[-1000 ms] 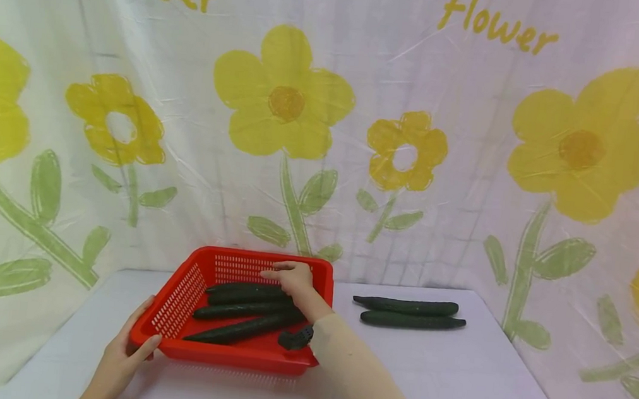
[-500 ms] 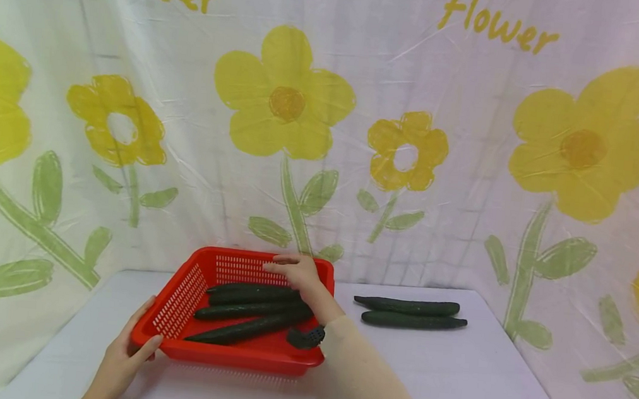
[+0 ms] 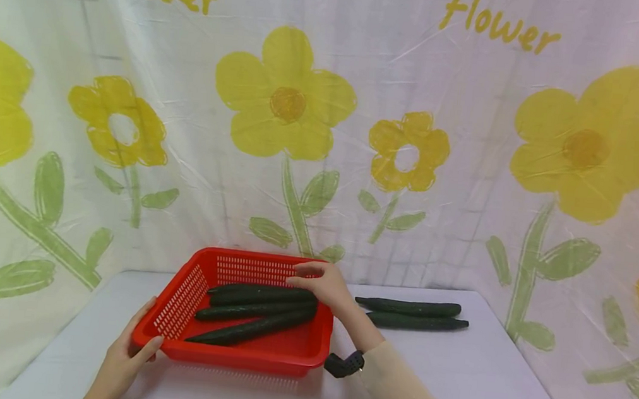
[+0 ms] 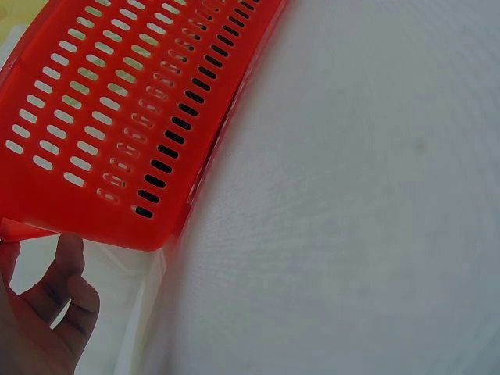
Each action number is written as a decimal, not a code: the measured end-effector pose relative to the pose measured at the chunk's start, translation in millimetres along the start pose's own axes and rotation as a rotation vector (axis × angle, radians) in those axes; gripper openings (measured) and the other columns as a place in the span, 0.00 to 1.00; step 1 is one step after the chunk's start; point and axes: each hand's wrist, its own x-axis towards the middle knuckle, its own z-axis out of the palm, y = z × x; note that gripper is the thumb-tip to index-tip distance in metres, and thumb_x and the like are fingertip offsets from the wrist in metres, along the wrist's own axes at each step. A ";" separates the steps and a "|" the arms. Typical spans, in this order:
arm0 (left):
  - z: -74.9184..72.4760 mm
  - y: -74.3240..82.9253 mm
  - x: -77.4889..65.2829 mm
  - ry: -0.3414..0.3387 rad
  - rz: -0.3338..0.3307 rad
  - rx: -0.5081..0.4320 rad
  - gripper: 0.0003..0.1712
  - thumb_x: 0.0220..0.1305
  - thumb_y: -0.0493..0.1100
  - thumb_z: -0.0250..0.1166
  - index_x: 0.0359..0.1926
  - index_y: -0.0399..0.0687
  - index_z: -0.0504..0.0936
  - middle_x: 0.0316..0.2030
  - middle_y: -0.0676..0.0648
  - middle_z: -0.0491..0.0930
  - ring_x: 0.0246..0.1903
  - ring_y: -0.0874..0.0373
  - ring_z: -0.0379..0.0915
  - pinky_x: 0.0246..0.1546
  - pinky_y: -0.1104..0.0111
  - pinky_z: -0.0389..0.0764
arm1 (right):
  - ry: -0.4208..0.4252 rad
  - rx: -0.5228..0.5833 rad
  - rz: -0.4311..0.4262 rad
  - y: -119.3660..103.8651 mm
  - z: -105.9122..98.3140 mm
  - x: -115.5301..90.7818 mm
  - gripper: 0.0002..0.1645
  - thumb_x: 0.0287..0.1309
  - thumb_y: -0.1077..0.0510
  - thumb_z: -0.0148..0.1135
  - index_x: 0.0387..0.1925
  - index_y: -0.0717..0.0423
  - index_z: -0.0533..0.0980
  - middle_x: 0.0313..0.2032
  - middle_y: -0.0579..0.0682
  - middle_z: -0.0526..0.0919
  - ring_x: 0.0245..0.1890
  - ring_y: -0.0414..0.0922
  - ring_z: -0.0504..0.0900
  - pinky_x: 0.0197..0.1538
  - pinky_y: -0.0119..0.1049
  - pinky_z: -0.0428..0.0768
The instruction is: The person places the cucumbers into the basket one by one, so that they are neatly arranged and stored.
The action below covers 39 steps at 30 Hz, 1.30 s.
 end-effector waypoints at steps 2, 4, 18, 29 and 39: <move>-0.4 -0.1 -0.2 -0.004 -0.009 0.000 0.46 0.77 0.45 0.66 0.86 0.62 0.52 0.77 0.32 0.63 0.49 0.75 0.73 0.38 0.70 0.84 | 0.014 0.005 0.017 3.6 -8.7 -9.0 0.22 0.60 0.48 0.79 0.55 0.49 0.88 0.60 0.52 0.86 0.63 0.51 0.77 0.62 0.55 0.79; -1.1 -0.5 -0.2 -0.005 -0.019 0.010 0.46 0.77 0.46 0.66 0.86 0.62 0.51 0.76 0.32 0.64 0.47 0.74 0.73 0.37 0.70 0.83 | 0.029 0.016 0.049 7.8 -16.4 -17.6 0.23 0.60 0.46 0.79 0.56 0.47 0.88 0.63 0.51 0.84 0.67 0.53 0.74 0.61 0.57 0.78; -1.7 -1.7 1.7 -0.001 -0.023 -0.008 0.46 0.77 0.45 0.66 0.86 0.63 0.52 0.75 0.32 0.66 0.45 0.69 0.74 0.35 0.68 0.82 | 0.162 0.051 0.108 40.6 -43.7 -65.2 0.23 0.60 0.47 0.79 0.56 0.49 0.88 0.51 0.47 0.89 0.37 0.44 0.71 0.33 0.37 0.69; -0.6 -0.1 0.5 -0.009 -0.025 -0.008 0.46 0.77 0.45 0.66 0.86 0.61 0.52 0.77 0.34 0.63 0.45 0.70 0.74 0.35 0.68 0.82 | 0.213 -0.006 0.062 65.4 -63.2 -74.8 0.26 0.60 0.50 0.80 0.58 0.51 0.87 0.57 0.57 0.88 0.63 0.56 0.80 0.60 0.52 0.82; 0.3 2.1 -0.6 -0.003 -0.026 -0.001 0.46 0.77 0.46 0.66 0.86 0.62 0.52 0.77 0.34 0.63 0.44 0.68 0.74 0.35 0.68 0.81 | 0.257 -0.125 0.111 87.6 -119.8 -83.7 0.37 0.61 0.44 0.79 0.67 0.54 0.80 0.64 0.58 0.83 0.73 0.58 0.70 0.72 0.62 0.68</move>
